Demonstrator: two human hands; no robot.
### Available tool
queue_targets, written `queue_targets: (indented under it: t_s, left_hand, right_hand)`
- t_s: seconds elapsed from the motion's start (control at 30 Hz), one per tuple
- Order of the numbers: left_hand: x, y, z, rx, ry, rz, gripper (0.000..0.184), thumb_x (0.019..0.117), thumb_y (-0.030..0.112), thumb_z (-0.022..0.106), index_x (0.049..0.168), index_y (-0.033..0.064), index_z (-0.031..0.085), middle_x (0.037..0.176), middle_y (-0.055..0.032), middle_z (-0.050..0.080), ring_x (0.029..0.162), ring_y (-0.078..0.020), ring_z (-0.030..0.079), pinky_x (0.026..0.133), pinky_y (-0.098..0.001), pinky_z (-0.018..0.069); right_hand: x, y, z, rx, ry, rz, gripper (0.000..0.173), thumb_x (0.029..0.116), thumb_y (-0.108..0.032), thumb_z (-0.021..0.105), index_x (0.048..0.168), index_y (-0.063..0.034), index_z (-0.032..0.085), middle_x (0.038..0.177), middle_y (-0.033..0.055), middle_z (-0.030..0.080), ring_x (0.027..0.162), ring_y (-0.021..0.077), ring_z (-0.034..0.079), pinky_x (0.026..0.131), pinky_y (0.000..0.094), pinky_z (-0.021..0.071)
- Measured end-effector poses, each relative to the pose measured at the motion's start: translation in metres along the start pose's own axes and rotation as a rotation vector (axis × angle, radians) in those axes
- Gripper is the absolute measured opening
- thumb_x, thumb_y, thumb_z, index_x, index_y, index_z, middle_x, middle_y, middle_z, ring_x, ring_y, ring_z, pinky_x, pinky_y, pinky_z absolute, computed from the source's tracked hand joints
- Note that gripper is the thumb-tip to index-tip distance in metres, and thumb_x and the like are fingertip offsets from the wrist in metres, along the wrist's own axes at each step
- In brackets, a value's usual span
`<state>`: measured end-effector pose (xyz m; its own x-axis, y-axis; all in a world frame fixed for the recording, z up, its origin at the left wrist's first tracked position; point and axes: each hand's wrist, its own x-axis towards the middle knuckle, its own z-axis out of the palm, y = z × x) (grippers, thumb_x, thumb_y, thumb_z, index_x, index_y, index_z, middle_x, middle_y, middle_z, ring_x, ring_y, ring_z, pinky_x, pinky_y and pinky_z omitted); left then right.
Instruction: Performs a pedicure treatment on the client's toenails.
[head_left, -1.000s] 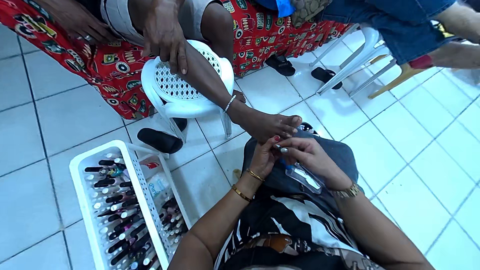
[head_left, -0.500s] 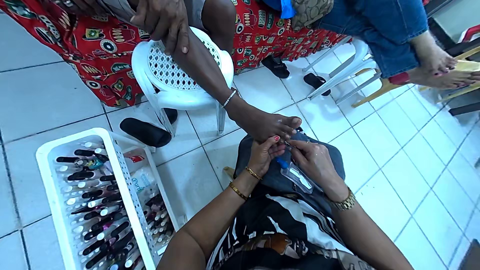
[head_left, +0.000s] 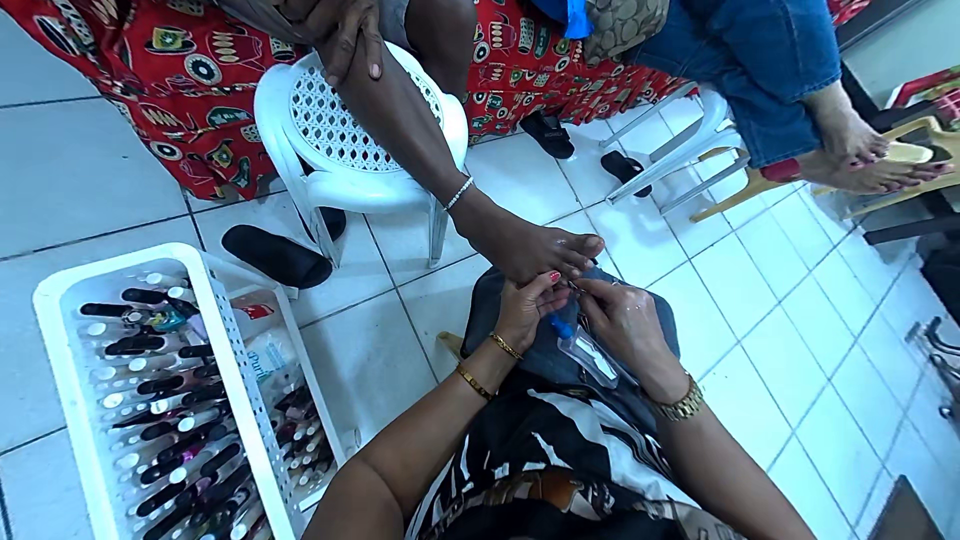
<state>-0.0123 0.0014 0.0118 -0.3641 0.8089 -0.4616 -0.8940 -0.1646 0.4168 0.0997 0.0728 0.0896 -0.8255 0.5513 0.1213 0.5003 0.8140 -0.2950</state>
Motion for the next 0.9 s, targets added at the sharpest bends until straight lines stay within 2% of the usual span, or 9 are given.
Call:
queue_targets:
  t_s: [0.2, 0.57, 0.9]
  left_hand:
    - [0.001, -0.001, -0.001, 0.001, 0.000, 0.006, 0.008, 0.1010, 0.004, 0.058, 0.109, 0.0037, 0.057, 0.083, -0.0080, 0.069, 0.071, -0.0172, 0.071, 0.072, -0.0307, 0.0616]
    - [0.001, -0.002, -0.001, -0.004, 0.000, 0.007, 0.013, 0.1003, 0.004, 0.060, 0.113, 0.0045, 0.055, 0.084, -0.0082, 0.069, 0.072, -0.0169, 0.071, 0.072, -0.0305, 0.0610]
    - [0.003, -0.003, -0.002, 0.000, 0.006, 0.006, 0.013, 0.1000, 0.003, 0.060, 0.112, 0.0048, 0.055, 0.084, -0.0076, 0.068, 0.072, -0.0171, 0.071, 0.073, -0.0308, 0.0613]
  right_hand:
    - [0.002, -0.003, 0.001, -0.027, 0.001, 0.013, 0.023, 0.0956, -0.007, 0.057, 0.102, 0.0012, 0.077, 0.077, 0.0189, 0.071, 0.070, 0.0372, 0.069, 0.064, 0.0571, 0.0518]
    - [0.005, -0.001, 0.006, -0.050, 0.019, -0.005, 0.020, 0.0946, -0.007, 0.059, 0.096, 0.0014, 0.077, 0.073, 0.0182, 0.069, 0.065, 0.0361, 0.068, 0.061, 0.0547, 0.0509]
    - [0.003, 0.013, 0.017, 0.029, 0.051, -0.107, 0.021, 0.0935, -0.005, 0.054, 0.094, 0.0031, 0.074, 0.067, 0.0157, 0.065, 0.060, 0.0317, 0.064, 0.058, 0.0483, 0.0510]
